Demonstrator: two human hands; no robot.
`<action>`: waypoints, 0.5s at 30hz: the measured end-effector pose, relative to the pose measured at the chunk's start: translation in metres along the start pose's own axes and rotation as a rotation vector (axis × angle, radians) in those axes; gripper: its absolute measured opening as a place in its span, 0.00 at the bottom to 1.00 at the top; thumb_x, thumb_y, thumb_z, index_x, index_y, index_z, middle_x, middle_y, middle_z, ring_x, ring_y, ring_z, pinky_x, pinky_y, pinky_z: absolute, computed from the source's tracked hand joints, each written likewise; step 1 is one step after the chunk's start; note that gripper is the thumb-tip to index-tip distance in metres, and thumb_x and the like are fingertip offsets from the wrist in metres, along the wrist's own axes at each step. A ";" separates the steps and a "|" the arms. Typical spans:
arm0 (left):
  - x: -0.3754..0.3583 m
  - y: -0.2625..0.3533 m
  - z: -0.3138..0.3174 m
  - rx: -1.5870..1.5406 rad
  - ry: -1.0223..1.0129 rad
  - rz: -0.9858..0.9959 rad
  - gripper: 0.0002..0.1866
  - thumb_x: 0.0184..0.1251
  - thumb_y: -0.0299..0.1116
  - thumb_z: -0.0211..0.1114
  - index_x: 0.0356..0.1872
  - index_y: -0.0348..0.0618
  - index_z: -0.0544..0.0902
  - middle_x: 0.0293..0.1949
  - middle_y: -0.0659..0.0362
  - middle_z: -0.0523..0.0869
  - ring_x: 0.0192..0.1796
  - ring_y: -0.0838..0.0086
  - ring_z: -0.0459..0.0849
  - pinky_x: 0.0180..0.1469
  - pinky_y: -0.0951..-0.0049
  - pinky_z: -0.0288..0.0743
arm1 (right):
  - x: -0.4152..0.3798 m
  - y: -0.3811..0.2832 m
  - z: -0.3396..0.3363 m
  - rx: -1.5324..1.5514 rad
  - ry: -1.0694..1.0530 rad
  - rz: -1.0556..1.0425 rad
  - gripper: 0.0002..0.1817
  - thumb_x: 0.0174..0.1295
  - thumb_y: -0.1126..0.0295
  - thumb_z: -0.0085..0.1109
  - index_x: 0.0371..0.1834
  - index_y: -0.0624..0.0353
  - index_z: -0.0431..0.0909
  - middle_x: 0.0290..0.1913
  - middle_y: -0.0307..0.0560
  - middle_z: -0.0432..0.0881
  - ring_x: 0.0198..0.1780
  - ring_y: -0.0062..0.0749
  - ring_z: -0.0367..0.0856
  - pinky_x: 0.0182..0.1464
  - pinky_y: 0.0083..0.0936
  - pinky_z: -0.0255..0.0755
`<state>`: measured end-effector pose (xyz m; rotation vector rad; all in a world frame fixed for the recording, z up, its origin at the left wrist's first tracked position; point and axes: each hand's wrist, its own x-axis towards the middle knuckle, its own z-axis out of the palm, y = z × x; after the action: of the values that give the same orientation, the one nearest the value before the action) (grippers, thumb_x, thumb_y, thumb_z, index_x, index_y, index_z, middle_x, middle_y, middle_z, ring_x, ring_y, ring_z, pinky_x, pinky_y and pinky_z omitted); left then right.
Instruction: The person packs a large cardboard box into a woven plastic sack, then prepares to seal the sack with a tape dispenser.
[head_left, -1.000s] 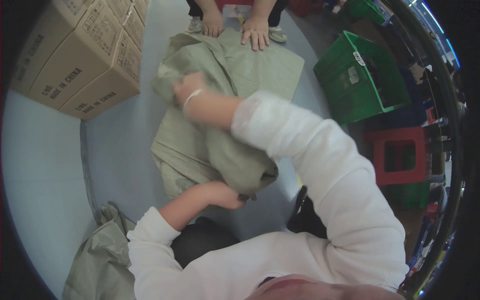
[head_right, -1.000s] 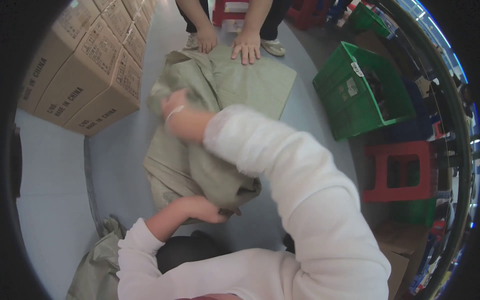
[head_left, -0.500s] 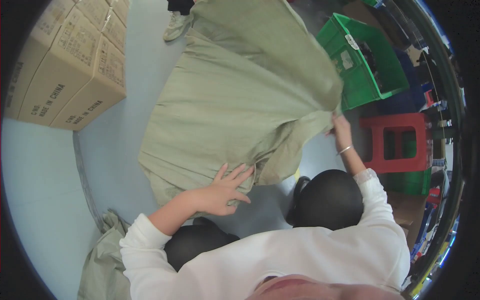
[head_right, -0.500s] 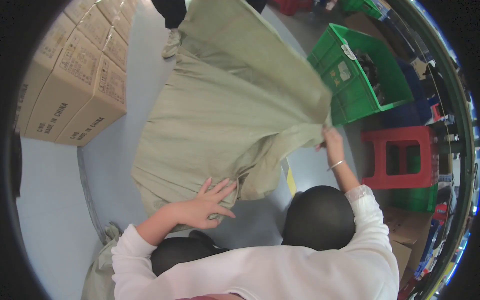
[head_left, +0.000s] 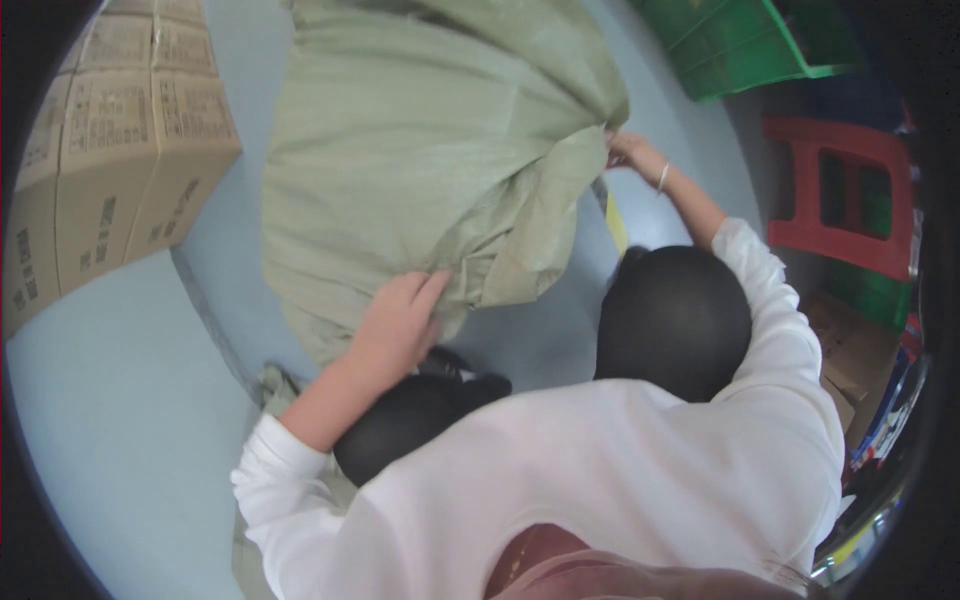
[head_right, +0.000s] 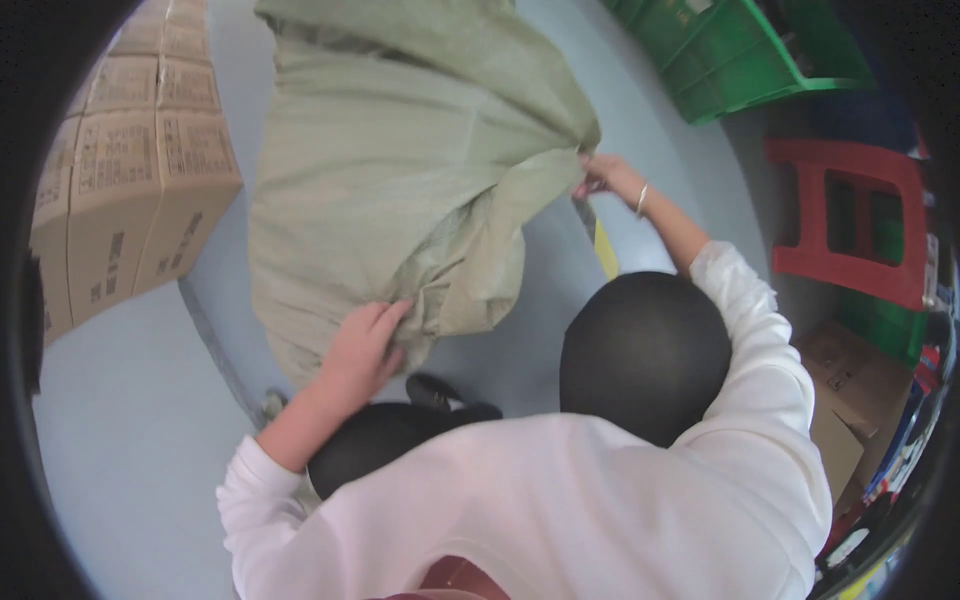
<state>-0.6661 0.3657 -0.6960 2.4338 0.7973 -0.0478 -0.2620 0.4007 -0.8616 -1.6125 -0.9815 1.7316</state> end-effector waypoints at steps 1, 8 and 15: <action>-0.007 0.002 -0.010 -0.147 0.027 -0.031 0.24 0.50 0.24 0.58 0.52 0.35 0.69 0.40 0.48 0.72 0.40 0.56 0.72 0.43 0.63 0.67 | -0.002 -0.001 -0.005 0.042 0.026 -0.004 0.17 0.59 0.53 0.50 0.32 0.57 0.77 0.28 0.44 0.78 0.30 0.25 0.76 0.39 0.24 0.75; -0.056 -0.001 -0.083 -0.675 0.493 -0.274 0.09 0.57 0.33 0.59 0.23 0.38 0.76 0.28 0.59 0.72 0.29 0.74 0.67 0.33 0.76 0.59 | -0.003 -0.011 -0.041 0.492 -0.289 -0.127 0.17 0.65 0.58 0.46 0.45 0.59 0.75 0.46 0.43 0.79 0.48 0.26 0.77 0.52 0.25 0.69; -0.059 -0.017 -0.070 -0.804 0.318 -0.137 0.11 0.61 0.36 0.57 0.30 0.37 0.82 0.29 0.59 0.74 0.28 0.74 0.69 0.31 0.76 0.61 | -0.002 -0.010 -0.064 0.652 -0.578 -0.209 0.18 0.68 0.63 0.38 0.50 0.64 0.73 0.54 0.58 0.73 0.55 0.40 0.73 0.55 0.32 0.67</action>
<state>-0.7341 0.3824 -0.6342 1.6369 0.8975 0.5197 -0.1989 0.4131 -0.8529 -0.5927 -0.6733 2.1128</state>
